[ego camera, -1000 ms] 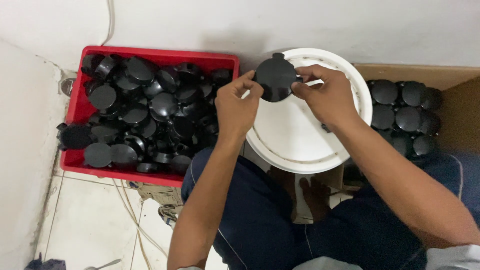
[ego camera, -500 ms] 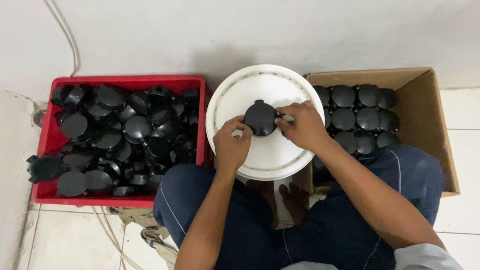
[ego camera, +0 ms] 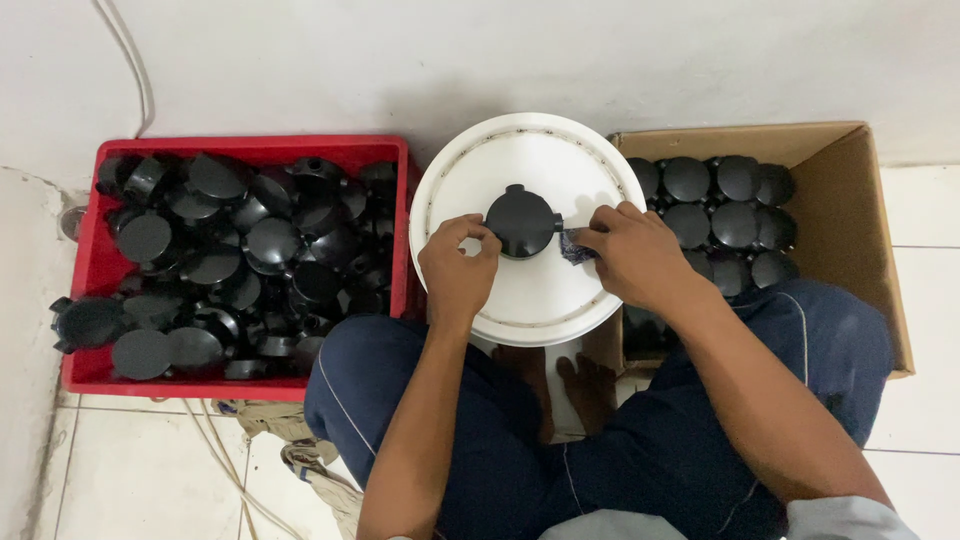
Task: Cleaning black plastic components with a cloth and sorting them into a cardboard box
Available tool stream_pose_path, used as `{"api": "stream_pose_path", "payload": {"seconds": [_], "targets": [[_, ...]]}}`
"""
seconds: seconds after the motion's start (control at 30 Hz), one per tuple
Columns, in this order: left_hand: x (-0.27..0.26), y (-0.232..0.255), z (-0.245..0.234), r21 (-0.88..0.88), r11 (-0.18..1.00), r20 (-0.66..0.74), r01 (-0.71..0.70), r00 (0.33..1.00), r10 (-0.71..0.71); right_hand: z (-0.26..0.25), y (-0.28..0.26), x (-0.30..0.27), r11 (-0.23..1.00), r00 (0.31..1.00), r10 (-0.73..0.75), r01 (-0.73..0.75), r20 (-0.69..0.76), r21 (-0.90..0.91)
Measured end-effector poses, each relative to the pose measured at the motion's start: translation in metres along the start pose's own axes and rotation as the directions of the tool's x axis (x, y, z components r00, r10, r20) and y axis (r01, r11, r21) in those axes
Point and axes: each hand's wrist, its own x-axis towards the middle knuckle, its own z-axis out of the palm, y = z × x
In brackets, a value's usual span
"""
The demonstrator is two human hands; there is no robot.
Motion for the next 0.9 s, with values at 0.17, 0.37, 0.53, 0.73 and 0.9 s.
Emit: {"api": "stream_pose_path", "payload": {"seconds": [0.17,0.37,0.53,0.73,0.9], "targets": [[0.0,0.009,-0.008,-0.002,0.995,0.135,-0.095,0.986,0.094,0.02,0.024,0.01,0.977,0.962,0.143,-0.1,-0.232,0.189],[0.0,0.019,-0.007,0.064,0.988,0.401,-0.144,0.91,0.107,0.024,0.019,0.02,0.709,0.869,0.432,-0.16,-0.243,0.687],[-0.001,0.014,-0.001,0.113,0.98,0.423,-0.163,0.901,0.101,0.039,-0.005,0.03,0.938,0.832,0.188,0.006,-0.522,0.347],[0.002,0.001,0.005,0.1,0.983,0.425,-0.152,0.9,0.096,0.05,-0.015,0.03,0.977,0.748,-0.199,0.2,-0.633,-0.071],[0.005,-0.003,0.008,0.071,0.988,0.4,-0.134,0.911,0.095,0.046,-0.018,0.015,0.965,0.785,-0.245,0.255,-0.569,-0.064]]}}
